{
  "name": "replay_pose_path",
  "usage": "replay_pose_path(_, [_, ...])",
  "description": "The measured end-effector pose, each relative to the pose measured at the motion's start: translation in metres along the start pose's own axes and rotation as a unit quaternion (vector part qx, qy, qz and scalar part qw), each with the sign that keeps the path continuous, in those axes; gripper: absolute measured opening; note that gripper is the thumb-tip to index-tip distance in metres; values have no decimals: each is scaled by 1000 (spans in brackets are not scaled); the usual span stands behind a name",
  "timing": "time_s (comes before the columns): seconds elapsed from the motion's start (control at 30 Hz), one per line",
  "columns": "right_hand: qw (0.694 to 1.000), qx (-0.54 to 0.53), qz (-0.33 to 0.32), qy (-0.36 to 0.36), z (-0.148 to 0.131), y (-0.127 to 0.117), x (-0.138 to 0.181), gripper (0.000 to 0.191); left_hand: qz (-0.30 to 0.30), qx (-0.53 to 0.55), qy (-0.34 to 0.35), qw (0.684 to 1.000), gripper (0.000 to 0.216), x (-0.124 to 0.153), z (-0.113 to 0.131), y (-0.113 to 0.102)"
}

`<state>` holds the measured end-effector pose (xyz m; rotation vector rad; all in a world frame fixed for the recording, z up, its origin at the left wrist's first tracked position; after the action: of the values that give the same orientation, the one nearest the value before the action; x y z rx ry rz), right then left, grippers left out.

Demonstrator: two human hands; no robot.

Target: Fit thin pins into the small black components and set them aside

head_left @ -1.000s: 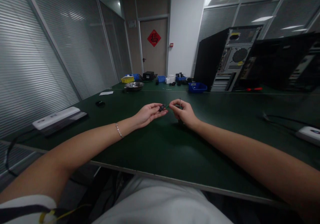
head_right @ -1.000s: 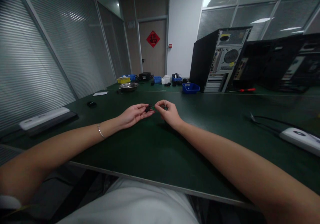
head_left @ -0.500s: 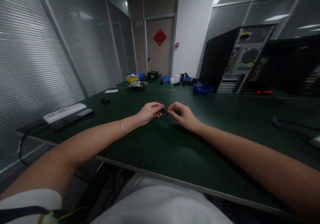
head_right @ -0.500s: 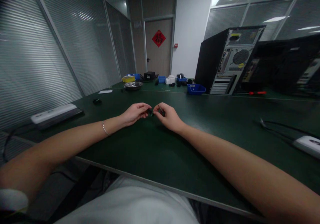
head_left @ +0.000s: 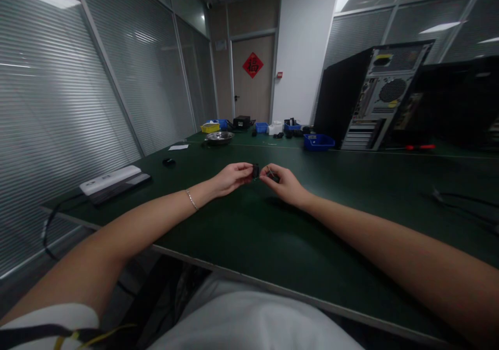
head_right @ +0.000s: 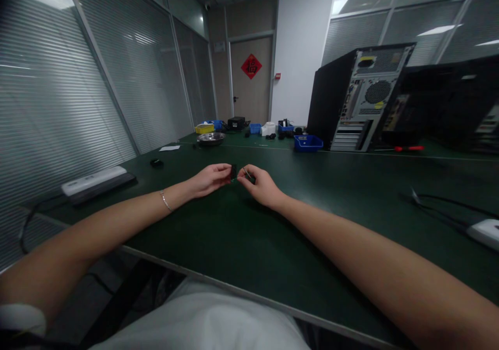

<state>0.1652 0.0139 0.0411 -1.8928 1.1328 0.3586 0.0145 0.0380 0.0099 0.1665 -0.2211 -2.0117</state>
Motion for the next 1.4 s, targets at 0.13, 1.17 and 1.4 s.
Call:
replay_pose_path(0.13, [1000,6,-7,-6,1,1,0,13,-5,18,-14,1000,5,1,-3,4])
replay_pose_path(1.17, [992,126,23,7,-8,-4,7,7,-7,-127,54,990,33,7,-1,22])
replay_pose_path(1.4, [990,134,44,21,-4,-6,7,9,-26,-130,35,991,42,10,-3,31])
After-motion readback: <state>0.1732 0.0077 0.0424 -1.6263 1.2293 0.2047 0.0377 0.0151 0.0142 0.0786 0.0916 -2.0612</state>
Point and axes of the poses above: each hand's wrist, its own x-axis away from the middle knuckle, its own y-axis out of the palm, z = x × y, the point moved 6 cm from there along -x, towards the middle knuckle, and after that the axes turned 6 degrees about -y, right-handed, at the moved point
